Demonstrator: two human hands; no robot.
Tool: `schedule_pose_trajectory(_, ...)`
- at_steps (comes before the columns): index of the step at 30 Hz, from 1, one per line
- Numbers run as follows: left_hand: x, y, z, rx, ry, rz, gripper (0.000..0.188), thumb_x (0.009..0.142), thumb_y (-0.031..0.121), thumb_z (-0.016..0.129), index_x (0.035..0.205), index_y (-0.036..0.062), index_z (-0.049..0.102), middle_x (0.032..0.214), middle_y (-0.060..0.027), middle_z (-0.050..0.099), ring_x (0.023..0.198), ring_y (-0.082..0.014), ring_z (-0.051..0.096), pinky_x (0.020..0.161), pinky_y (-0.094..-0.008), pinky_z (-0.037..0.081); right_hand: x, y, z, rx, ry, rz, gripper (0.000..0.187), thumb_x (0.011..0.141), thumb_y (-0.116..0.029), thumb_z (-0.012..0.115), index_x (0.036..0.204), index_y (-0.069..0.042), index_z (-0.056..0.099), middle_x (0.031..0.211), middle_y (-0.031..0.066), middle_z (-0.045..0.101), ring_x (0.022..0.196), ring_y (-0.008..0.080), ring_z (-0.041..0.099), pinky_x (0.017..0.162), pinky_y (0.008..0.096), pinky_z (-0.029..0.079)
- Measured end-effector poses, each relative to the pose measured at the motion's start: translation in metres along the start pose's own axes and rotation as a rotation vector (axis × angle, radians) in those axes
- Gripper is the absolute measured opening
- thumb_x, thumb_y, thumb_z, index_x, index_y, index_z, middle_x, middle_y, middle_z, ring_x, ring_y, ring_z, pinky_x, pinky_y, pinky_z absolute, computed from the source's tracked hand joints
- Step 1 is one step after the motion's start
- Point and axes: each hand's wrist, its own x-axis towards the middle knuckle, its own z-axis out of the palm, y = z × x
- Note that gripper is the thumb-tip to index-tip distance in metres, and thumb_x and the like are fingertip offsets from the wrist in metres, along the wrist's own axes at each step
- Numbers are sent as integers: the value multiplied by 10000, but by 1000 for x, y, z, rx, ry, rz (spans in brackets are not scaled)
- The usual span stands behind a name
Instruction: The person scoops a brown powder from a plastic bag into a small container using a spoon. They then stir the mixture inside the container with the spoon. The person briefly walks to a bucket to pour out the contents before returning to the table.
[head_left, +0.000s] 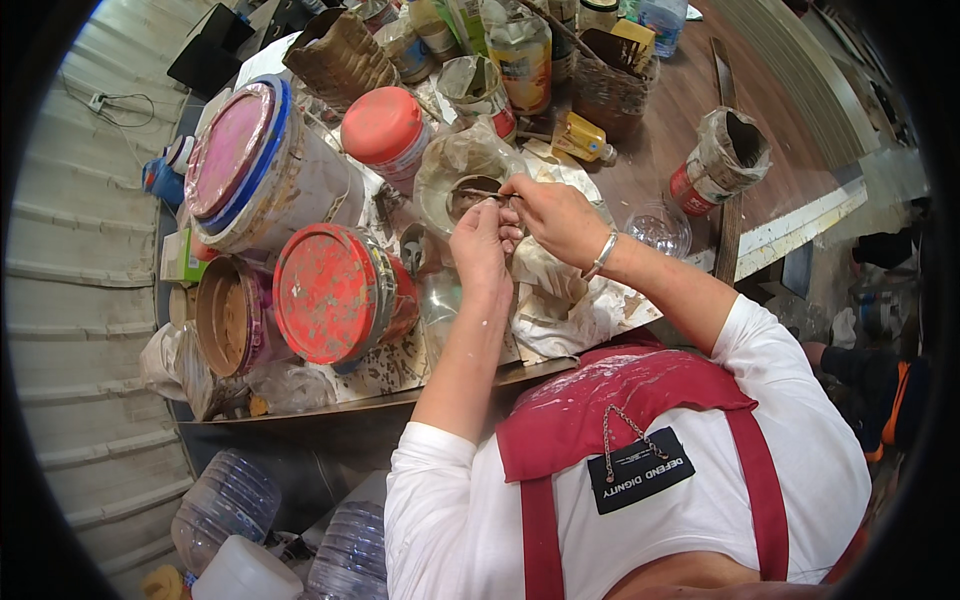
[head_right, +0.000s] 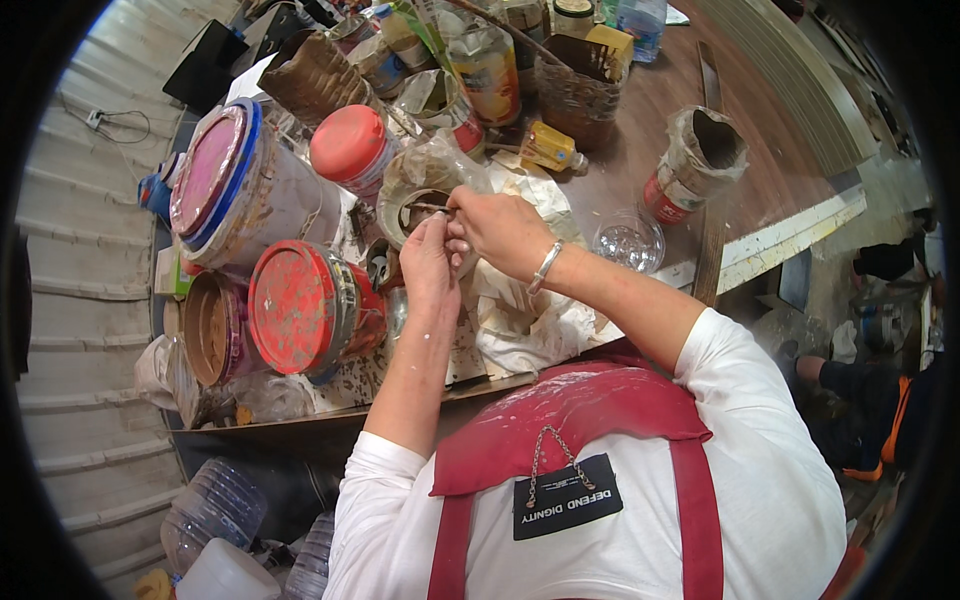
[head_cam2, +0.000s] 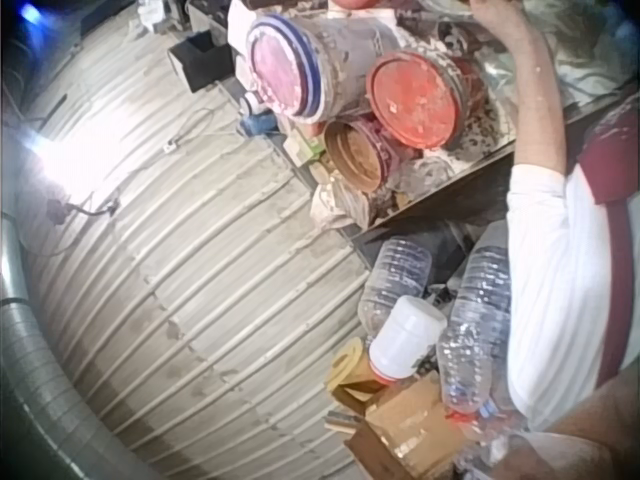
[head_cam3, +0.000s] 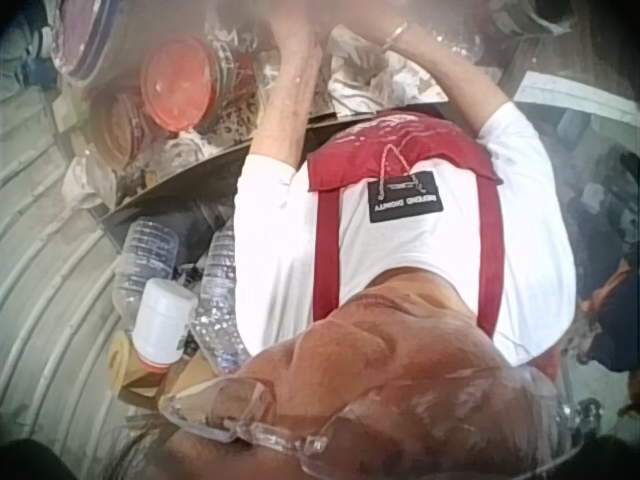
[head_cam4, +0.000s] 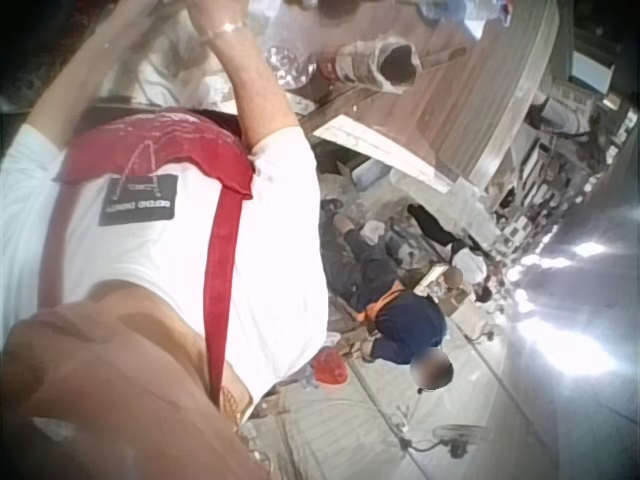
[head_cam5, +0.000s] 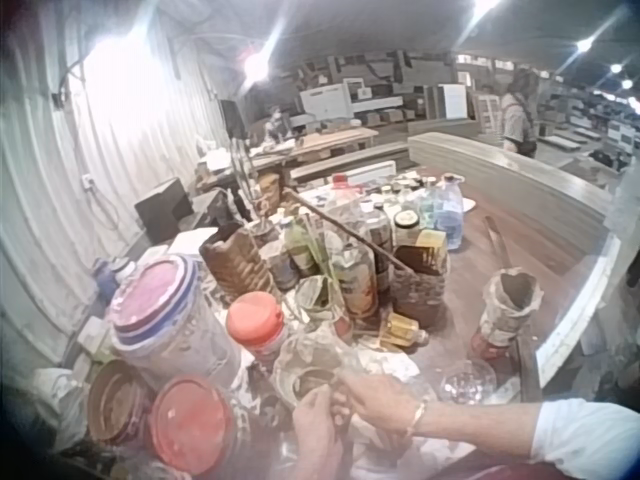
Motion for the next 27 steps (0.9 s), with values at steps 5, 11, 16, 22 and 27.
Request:
schedule_pose_trajectory(5,-1,1,0,-6,-1,-4,150,910,156,502,887,24,571,669,-29,593,508,-82,521,438,-179,347,2,0,0,101,37,8,188,872,-162,462,977,-33,550,801,198,621,773,374,599,690,432,469)
schedule_pose_trajectory(11,-3,13,-5,106,31,80,170,922,181,503,916,23,565,645,-29,582,489,-82,511,437,-180,351,7,3,-3,53,41,32,187,875,-162,452,991,-48,544,799,195,619,768,376,596,678,432,467)
schedule_pose_trajectory(16,-11,37,-7,719,44,437,91,880,97,538,925,25,568,683,-67,587,573,-155,574,513,-267,437,9,7,2,-116,70,-122,167,865,-137,486,1006,-59,532,807,174,613,760,355,591,649,417,464)
schedule_pose_trajectory(22,-8,47,-19,1313,-24,988,151,799,79,585,943,33,598,886,-95,570,807,-286,574,683,-367,470,1,-6,-1,-227,40,-195,137,819,-105,494,945,-55,512,834,139,601,782,334,593,638,416,472)
schedule_pose_trajectory(27,-4,42,-22,1517,-29,1147,165,763,125,630,918,68,632,873,-52,579,794,-236,564,666,-346,471,-2,-6,0,-278,41,-245,150,820,-86,502,967,-58,514,810,134,585,753,319,593,628,403,473)
